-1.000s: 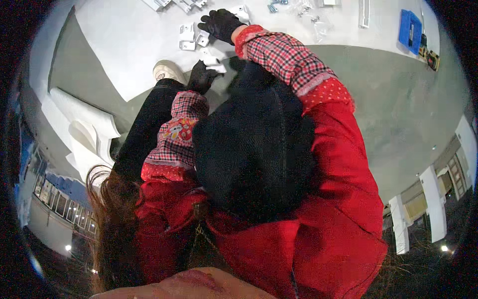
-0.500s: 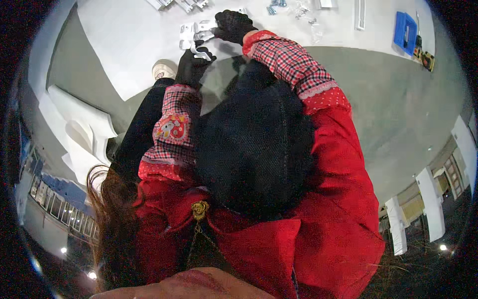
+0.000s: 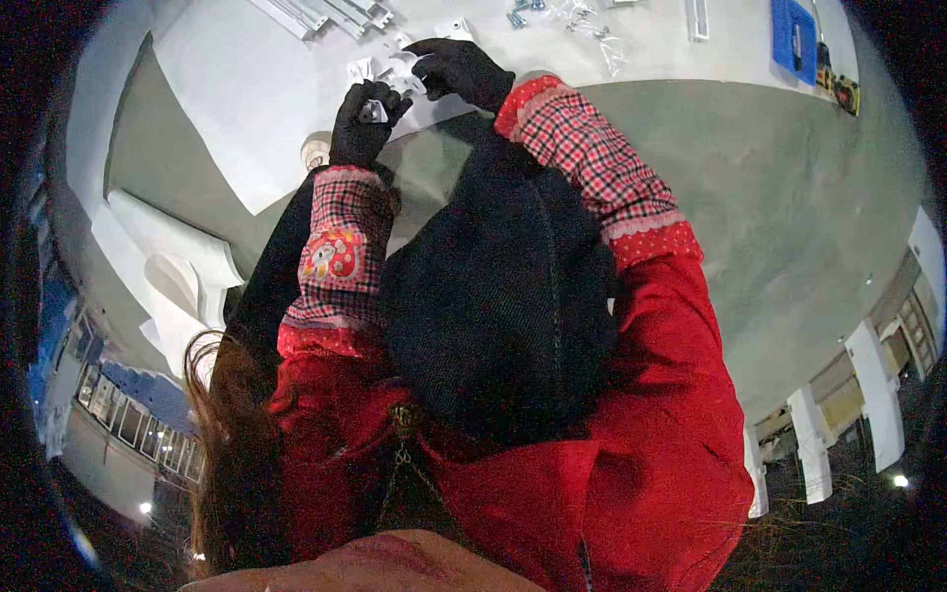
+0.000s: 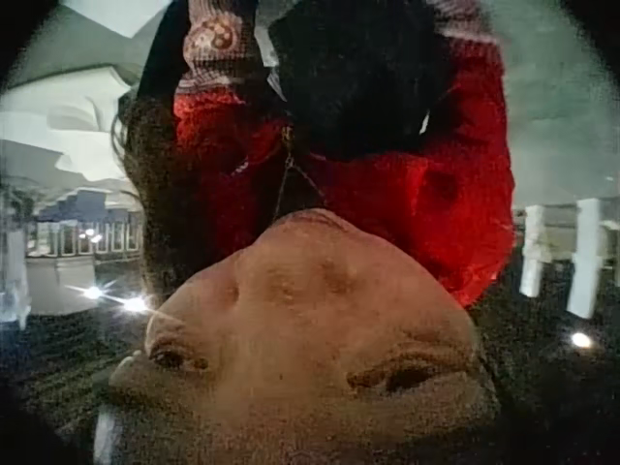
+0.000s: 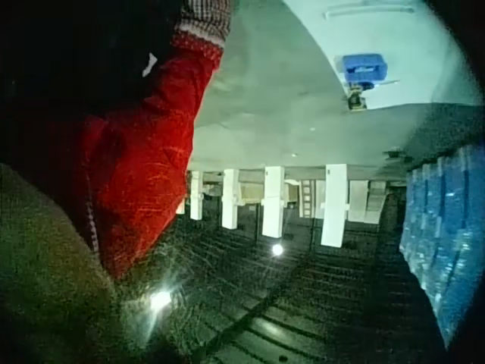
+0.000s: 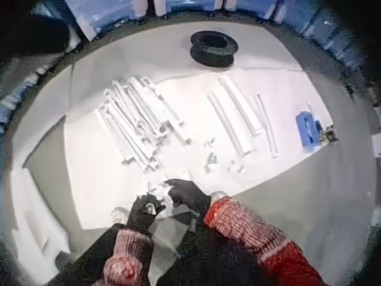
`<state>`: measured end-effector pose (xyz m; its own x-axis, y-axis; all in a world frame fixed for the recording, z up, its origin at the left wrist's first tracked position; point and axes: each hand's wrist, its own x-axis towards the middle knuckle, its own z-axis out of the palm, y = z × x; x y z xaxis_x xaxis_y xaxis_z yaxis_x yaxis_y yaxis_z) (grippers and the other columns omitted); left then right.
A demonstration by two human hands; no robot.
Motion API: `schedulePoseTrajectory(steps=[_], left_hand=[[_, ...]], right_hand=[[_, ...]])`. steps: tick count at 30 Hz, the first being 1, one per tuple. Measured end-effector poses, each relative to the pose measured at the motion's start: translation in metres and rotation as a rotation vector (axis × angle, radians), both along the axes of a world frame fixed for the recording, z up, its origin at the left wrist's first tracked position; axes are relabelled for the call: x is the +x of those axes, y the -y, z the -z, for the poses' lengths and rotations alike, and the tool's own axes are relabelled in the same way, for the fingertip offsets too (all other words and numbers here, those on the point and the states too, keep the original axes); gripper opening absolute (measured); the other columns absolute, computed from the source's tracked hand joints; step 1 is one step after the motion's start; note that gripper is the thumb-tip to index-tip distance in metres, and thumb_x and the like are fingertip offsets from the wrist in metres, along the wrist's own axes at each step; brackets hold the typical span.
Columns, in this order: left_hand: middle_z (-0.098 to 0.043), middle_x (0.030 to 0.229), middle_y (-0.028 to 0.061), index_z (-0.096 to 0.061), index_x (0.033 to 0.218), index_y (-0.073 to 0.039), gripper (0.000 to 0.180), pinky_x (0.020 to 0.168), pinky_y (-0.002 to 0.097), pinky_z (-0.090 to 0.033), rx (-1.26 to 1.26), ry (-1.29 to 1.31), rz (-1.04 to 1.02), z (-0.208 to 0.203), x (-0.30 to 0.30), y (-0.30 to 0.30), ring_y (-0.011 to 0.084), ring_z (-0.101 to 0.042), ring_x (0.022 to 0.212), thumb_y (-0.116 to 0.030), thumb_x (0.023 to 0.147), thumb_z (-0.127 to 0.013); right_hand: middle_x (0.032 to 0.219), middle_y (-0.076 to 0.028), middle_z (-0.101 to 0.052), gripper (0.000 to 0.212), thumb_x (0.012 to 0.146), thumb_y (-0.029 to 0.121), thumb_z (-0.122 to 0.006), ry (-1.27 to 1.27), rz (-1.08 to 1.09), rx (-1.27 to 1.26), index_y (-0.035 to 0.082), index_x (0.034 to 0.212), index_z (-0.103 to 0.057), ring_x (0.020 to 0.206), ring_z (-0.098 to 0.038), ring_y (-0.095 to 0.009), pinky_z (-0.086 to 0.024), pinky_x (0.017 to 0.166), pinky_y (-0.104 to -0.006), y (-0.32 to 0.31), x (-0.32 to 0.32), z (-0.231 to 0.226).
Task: Assembling various components for lighting fixtures at a low workbench.
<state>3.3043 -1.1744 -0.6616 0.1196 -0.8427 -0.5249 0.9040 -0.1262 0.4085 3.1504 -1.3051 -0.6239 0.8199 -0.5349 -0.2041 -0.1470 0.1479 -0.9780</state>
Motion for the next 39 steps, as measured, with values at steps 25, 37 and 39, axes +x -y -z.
schedulePoseTrajectory(steps=[25,37,39], left_hand=[[-0.056,0.107,0.0190,-0.047,0.115,0.002,0.052,0.087,0.0439,-0.042,-0.355,-0.344,0.211,-0.050,0.001,0.021,0.0324,-0.054,0.098,-0.028,0.074,-0.058],[-0.037,0.078,0.0046,-0.041,0.107,-0.003,0.061,0.049,0.0229,-0.034,-0.452,-0.697,0.412,-0.062,-0.023,0.020,0.0145,-0.036,0.066,-0.038,0.064,-0.066],[-0.037,0.078,0.0048,-0.040,0.107,-0.003,0.062,0.048,0.0216,-0.033,-0.441,-0.722,0.415,-0.062,-0.026,0.018,0.0143,-0.036,0.066,-0.039,0.064,-0.067]], right_hand=[[0.097,-0.008,-0.059,0.035,0.077,0.018,-0.062,-0.271,-0.090,-1.142,0.016,0.111,-0.059,0.084,-0.058,-0.020,-0.048,0.073,-0.0329,-0.021,0.010,-0.059],[0.082,-0.004,-0.062,0.027,0.085,0.016,-0.057,0.070,-0.095,-0.221,0.004,0.110,-0.058,0.071,-0.054,-0.007,-0.046,0.069,-0.0246,0.007,0.009,-0.061],[0.082,-0.003,-0.062,0.027,0.085,0.016,-0.057,-0.016,-0.117,-0.197,0.004,0.109,-0.058,0.069,-0.054,-0.008,-0.047,0.067,-0.0245,0.011,0.006,-0.065]])
